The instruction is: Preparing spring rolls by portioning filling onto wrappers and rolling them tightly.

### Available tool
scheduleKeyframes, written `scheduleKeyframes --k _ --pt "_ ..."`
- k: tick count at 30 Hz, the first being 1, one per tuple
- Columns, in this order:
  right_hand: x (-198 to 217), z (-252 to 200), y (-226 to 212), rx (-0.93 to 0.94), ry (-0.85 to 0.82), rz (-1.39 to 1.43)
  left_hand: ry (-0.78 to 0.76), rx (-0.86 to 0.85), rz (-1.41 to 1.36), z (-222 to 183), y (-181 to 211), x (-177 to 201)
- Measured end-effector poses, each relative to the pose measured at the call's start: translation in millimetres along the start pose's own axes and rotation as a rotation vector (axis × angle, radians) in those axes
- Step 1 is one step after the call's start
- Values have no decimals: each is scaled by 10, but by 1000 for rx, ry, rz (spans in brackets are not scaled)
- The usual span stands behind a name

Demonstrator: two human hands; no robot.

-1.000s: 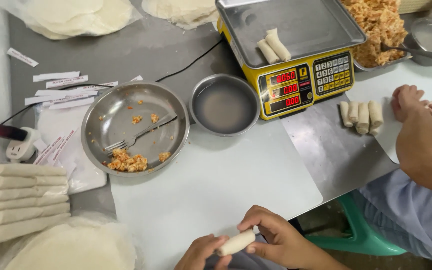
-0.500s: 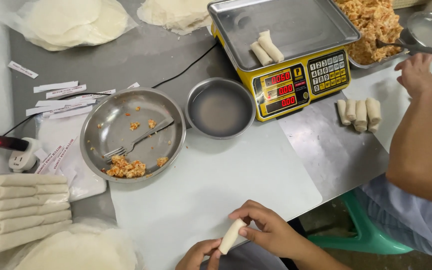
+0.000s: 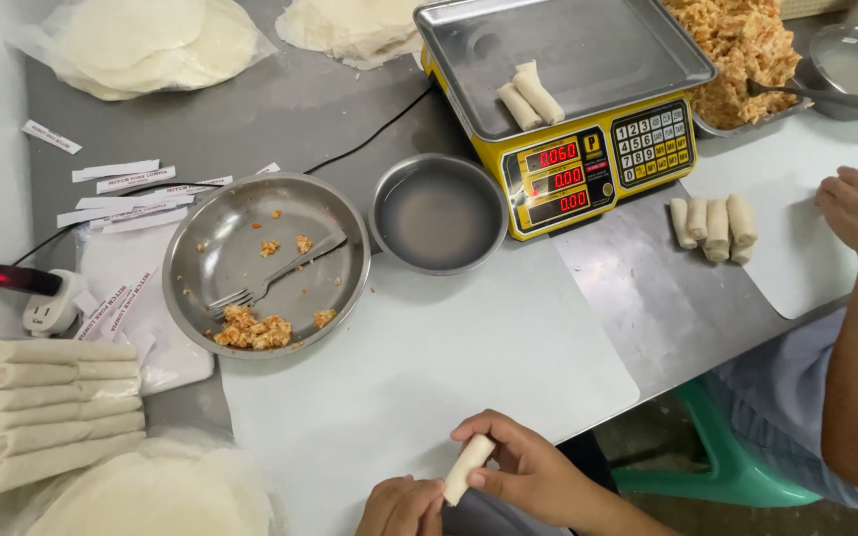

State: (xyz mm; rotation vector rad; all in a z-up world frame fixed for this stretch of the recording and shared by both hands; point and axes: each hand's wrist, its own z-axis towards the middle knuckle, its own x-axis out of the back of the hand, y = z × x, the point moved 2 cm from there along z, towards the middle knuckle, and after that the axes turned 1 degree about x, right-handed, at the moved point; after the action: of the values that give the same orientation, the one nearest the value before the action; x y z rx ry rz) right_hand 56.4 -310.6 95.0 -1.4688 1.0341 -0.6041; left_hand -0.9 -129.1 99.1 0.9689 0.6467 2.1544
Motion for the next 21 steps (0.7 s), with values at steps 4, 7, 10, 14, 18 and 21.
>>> scheduleKeyframes --k 4,7,10,14,18,21 --pt "-56 -26 107 3 69 135 -94 413 -4 -110 -12 20" --pt "-141 -23 180 22 133 217 -252 776 -702 -593 -525 -214" --pt "-277 -6 172 85 19 215 -166 894 -925 -623 -512 -274" --pt "-354 61 5 161 -37 -99 -5 1082 -813 -367 -291 -58" --pt "-364 187 -164 232 -81 -447 211 1192 -906 -555 -600 -25" --pt "-493 322 -352 355 -106 -491 238 1312 -981 -509 -700 128"
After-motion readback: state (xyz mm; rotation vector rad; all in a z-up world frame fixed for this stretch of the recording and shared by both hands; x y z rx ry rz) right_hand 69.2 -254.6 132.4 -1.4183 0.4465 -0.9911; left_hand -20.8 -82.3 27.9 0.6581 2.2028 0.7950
